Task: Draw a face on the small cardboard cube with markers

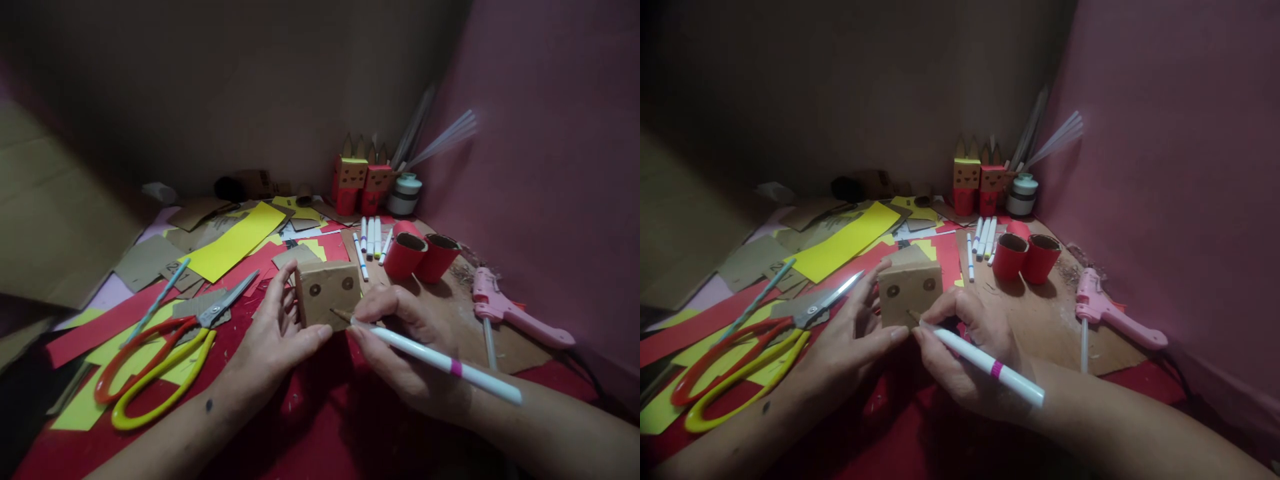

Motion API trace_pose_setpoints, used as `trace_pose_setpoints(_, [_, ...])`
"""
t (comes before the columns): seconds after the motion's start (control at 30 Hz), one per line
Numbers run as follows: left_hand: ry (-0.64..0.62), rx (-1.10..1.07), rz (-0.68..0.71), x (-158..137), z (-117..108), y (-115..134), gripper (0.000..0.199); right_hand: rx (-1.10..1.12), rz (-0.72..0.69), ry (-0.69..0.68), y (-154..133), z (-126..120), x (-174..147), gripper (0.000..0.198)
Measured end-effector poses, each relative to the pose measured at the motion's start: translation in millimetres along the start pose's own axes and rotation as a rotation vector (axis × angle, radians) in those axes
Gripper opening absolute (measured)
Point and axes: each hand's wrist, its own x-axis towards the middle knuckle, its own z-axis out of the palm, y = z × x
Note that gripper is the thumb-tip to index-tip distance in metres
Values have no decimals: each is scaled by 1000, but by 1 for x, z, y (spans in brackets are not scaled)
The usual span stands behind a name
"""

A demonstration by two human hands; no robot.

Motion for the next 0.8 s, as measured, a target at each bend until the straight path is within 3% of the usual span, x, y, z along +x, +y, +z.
trace_pose_setpoints(0.43, [41, -18, -34, -1, -1, -1, 113, -13, -61, 0, 1, 1, 4, 16])
trace_pose_setpoints(0.67, [-60, 0, -59, -1, -1, 2, 95, 0, 0, 5, -3, 0, 0, 18])
trace_pose_setpoints(0.8, [-38, -16, -54, -2, -2, 2, 96, -28, -27, 11, -5, -2, 1, 16])
